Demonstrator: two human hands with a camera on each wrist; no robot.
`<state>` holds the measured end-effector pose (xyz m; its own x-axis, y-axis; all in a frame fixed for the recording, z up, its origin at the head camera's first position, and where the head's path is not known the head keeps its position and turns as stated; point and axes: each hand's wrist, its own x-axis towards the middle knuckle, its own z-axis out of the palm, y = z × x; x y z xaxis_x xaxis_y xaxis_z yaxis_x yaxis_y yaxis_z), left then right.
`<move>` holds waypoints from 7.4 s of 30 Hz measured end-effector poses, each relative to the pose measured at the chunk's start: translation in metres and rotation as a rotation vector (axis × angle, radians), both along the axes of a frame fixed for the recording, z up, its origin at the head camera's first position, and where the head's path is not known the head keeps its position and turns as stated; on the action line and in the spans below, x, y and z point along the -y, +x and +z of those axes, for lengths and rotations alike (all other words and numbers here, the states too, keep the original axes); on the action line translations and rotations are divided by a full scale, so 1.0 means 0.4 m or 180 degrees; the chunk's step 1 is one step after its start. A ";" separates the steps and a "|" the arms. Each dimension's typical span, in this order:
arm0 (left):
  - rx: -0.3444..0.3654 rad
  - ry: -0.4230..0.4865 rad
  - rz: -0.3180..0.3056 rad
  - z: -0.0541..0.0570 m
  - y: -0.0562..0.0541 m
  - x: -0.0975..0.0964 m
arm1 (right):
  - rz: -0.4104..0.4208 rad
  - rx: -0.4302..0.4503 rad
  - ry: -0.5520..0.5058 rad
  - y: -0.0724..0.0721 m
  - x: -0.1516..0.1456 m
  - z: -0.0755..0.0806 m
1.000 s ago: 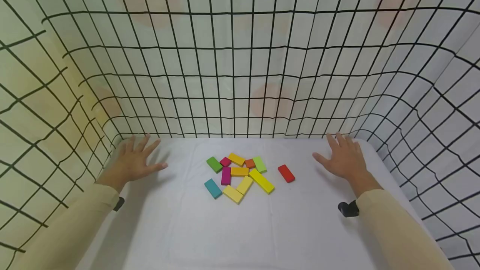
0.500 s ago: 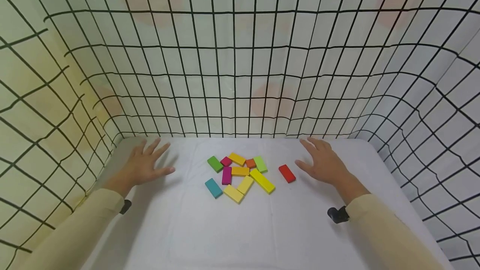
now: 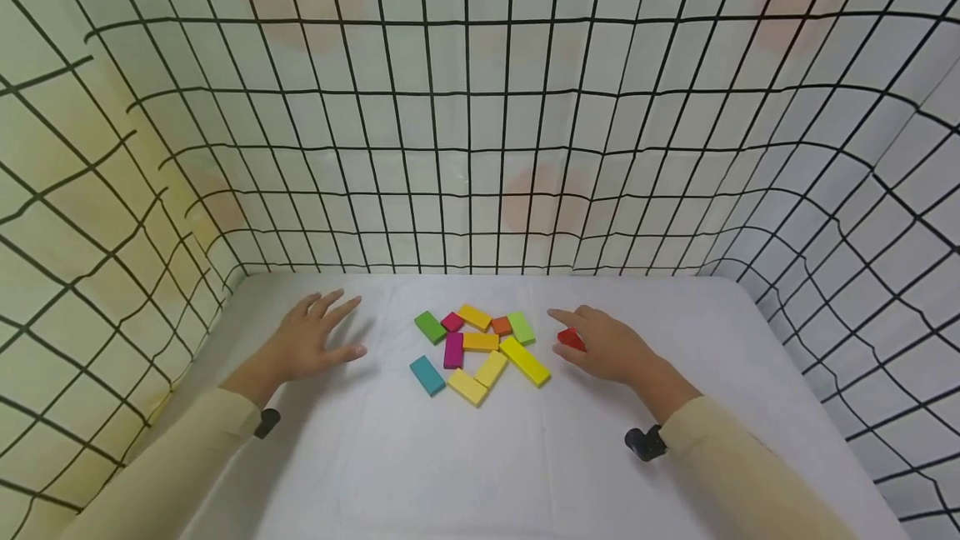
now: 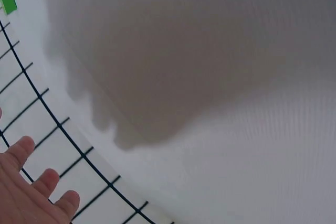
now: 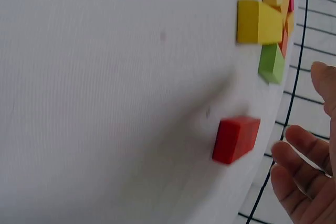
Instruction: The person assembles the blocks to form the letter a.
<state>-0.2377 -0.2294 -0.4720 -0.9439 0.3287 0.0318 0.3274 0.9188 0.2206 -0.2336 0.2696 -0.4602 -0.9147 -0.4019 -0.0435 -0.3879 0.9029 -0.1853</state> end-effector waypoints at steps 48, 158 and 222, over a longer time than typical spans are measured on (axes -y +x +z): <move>-0.0029 0.0732 -0.0261 -0.036 0.019 -0.206 | -0.0383 0.1211 -0.0213 0.008 0.152 -0.062; -0.0100 0.0519 -0.0551 -0.015 0.016 -0.455 | -0.1226 0.1646 -0.1327 -0.039 0.122 -0.104; 0.0071 -0.0096 -0.0579 -0.054 0.064 -0.623 | -0.1108 0.1557 -0.1379 -0.038 0.118 -0.107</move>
<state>-0.2123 0.0196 -0.4935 -0.8691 0.4946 -0.0009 0.4842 0.8511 0.2029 -0.2488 0.2223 -0.5030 -0.9090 -0.1659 -0.3823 0.1258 0.7653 -0.6313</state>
